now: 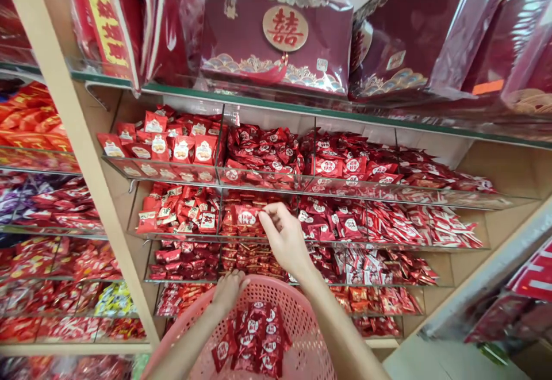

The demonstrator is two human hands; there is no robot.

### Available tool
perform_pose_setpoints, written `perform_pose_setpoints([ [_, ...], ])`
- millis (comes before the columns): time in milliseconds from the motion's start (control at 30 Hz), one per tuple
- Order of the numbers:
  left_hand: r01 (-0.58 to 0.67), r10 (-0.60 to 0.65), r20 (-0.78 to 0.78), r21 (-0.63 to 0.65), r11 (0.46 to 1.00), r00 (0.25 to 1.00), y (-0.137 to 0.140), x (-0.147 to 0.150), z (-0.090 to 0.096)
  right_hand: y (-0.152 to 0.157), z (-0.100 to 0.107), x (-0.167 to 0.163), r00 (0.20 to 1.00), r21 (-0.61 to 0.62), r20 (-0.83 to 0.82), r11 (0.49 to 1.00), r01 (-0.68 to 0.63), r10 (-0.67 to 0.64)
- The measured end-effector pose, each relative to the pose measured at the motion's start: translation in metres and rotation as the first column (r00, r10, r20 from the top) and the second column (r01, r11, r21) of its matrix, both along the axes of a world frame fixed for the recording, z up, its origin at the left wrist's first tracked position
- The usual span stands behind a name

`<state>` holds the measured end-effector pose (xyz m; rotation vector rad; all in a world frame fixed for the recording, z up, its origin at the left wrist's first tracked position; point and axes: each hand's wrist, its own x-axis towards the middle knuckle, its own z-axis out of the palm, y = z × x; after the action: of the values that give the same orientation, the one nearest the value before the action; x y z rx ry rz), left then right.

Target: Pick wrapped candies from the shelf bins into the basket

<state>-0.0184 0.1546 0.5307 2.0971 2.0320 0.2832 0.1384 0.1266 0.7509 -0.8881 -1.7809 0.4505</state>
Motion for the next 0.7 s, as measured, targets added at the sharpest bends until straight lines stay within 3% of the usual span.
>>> perform_pose_setpoints([
  [100,0.009,-0.009,0.007,0.000,1.000,1.000,0.000,0.000,-0.002,0.005,-0.062,0.006,0.993,-0.273,-0.039,0.955,-0.117,0.110],
  [167,0.017,-0.017,0.009,0.003,1.000,1.000,0.000,0.000,-0.003,0.010,-0.097,0.011,0.974,-0.435,-0.087,0.872,-0.227,0.210],
  [267,0.032,-0.033,0.007,0.017,0.999,0.999,0.000,0.000,-0.003,0.016,-0.133,0.016,0.927,-0.603,-0.113,0.717,-0.349,0.357],
  [367,0.048,-0.048,0.002,0.018,0.999,0.999,0.000,0.001,-0.002,0.017,-0.156,0.010,0.877,-0.693,0.021,0.639,-0.333,0.480],
  [433,0.060,-0.060,-0.002,0.011,0.998,0.998,0.001,0.000,-0.002,0.016,-0.169,0.000,0.810,-0.700,0.177,0.650,-0.295,0.559],
  [500,0.074,-0.074,-0.005,0.001,0.997,0.997,0.001,-0.001,-0.001,0.015,-0.181,-0.013,0.717,-0.629,0.372,0.728,-0.273,0.590],
  [600,0.101,-0.101,-0.010,-0.026,0.995,0.995,0.004,-0.005,-0.001,0.011,-0.194,-0.028,0.633,-0.484,0.570,0.837,-0.257,0.524],
  [700,0.121,-0.122,-0.014,-0.048,0.992,0.992,0.006,-0.008,-0.001,0.006,-0.203,-0.033,0.611,-0.416,0.640,0.879,-0.234,0.466],
])
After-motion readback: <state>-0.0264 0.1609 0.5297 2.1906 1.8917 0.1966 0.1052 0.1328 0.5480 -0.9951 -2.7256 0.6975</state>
